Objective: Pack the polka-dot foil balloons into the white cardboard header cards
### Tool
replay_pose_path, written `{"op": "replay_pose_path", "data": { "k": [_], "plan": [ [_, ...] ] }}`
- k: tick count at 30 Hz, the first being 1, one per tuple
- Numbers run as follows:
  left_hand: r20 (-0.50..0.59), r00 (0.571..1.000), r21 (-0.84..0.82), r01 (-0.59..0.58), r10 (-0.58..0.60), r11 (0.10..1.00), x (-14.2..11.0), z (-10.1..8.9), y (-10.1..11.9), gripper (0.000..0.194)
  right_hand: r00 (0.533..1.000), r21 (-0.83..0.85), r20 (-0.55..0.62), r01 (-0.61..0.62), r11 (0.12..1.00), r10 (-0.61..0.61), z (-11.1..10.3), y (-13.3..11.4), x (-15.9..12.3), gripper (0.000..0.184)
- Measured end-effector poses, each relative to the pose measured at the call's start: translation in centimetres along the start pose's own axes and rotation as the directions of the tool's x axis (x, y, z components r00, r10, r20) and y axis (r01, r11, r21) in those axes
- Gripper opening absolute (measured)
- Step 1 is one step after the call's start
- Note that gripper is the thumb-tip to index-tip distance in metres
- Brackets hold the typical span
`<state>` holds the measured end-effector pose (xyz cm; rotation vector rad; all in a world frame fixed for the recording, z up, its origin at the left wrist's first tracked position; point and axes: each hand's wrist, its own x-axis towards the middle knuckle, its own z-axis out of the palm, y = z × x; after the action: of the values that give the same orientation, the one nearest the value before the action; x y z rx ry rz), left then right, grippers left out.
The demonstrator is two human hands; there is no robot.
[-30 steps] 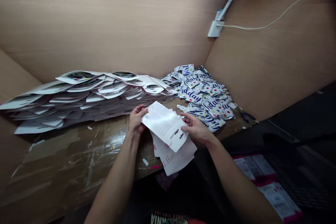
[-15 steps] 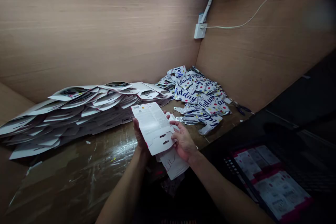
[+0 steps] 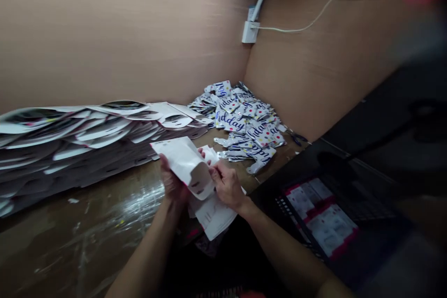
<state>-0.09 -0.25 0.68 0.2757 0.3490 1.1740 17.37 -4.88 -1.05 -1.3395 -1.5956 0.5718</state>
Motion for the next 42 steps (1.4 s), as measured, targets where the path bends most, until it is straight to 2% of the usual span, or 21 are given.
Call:
{"op": "replay_pose_path", "data": {
  "k": [2,3,6,7,9,13,15,19,21,24,26,29,33,36,38,39,40,42],
  "plan": [
    [-0.039,0.999,-0.023,-0.032,0.032,0.999,0.5,-0.1,0.2,0.098,0.989,-0.109,0.065,0.14,0.984,-0.134,-4.3,2.1,0.0,0.02],
    [-0.049,0.998,-0.03,-0.052,0.05,0.998,0.6,-0.1,0.3,0.097,0.985,-0.21,0.045,0.175,0.962,-0.169,-6.8,3.6,0.0,0.018],
    [-0.041,0.997,-0.038,-0.065,0.063,0.997,0.7,0.0,0.2,0.096,0.986,-0.583,-0.033,0.114,0.804,-0.164,-13.8,8.5,0.5,0.034],
    [-0.032,0.998,-0.038,-0.055,0.054,0.998,0.6,0.1,0.1,0.097,0.989,-0.65,-0.007,0.109,0.752,-0.149,-15.4,10.0,0.9,0.036],
    [-0.014,0.999,-0.032,-0.032,0.032,0.999,0.5,0.2,-0.2,0.099,0.987,-0.689,0.086,0.156,0.707,-0.134,-16.9,12.3,1.7,0.031],
    [-0.005,1.0,-0.008,0.012,-0.012,1.0,0.5,0.0,-0.5,0.097,0.947,-0.591,0.264,0.307,0.746,-0.181,-15.7,13.7,2.9,0.022],
    [0.002,1.0,0.008,0.009,-0.009,1.0,0.6,-0.2,-0.2,0.097,0.934,-0.542,0.293,0.338,0.769,-0.204,-15.0,13.5,2.8,0.021],
    [0.01,0.999,0.04,-0.035,0.034,0.999,0.7,-0.6,0.4,0.1,0.969,-0.62,0.212,0.231,0.75,-0.123,-15.3,12.9,1.1,0.053],
    [-0.006,1.0,0.035,-0.022,0.022,0.999,0.8,-0.8,0.5,0.102,0.956,-0.661,0.286,0.249,0.708,-0.069,-15.7,12.4,-0.7,0.066],
    [-0.001,1.0,0.025,0.01,-0.009,1.0,0.8,-0.8,0.3,0.103,0.901,-0.644,0.423,0.373,0.668,-0.095,-15.7,11.6,-3.4,0.077],
    [0.026,0.999,0.02,0.018,-0.019,1.0,0.8,-0.6,0.0,0.101,0.89,-0.638,0.431,0.419,0.646,-0.151,-15.4,11.6,-4.6,0.067],
    [0.039,0.999,-0.011,0.03,-0.03,0.999,0.6,-0.3,-0.2,0.099,0.885,-0.635,0.399,0.456,0.624,-0.24,-15.2,12.3,-5.2,0.035],
    [0.009,0.999,-0.031,0.042,-0.042,0.999,0.4,-0.1,-0.2,0.099,0.84,-0.497,0.323,0.543,0.677,-0.436,-15.5,12.8,-5.3,0.023],
    [0.002,0.998,-0.021,0.06,-0.06,0.998,0.4,-0.4,-0.2,0.103,0.869,-0.429,0.029,0.458,0.779,-0.494,-15.2,10.9,-5.1,0.025],
    [0.002,0.999,-0.006,0.046,-0.046,0.999,0.4,-0.5,-0.4,0.102,0.853,-0.406,-0.174,0.393,0.825,-0.492,-14.4,8.3,-4.8,0.032],
    [-0.001,0.999,0.003,0.034,-0.034,0.999,0.5,-0.6,-0.5,0.101,0.84,-0.384,-0.213,0.397,0.833,-0.499,-13.7,6.7,-4.5,0.036],
    [-0.007,1.0,0.01,0.018,-0.018,1.0,0.5,-0.7,-0.6,0.099,0.833,-0.358,-0.19,0.434,0.827,-0.52,-12.8,4.9,-4.3,0.039],
    [-0.022,1.0,0.012,-0.01,0.01,1.0,0.5,-0.7,-0.9,0.099,0.822,-0.323,0.01,0.542,0.776,-0.57,-10.9,1.3,-3.9,0.045]
  ]
}}
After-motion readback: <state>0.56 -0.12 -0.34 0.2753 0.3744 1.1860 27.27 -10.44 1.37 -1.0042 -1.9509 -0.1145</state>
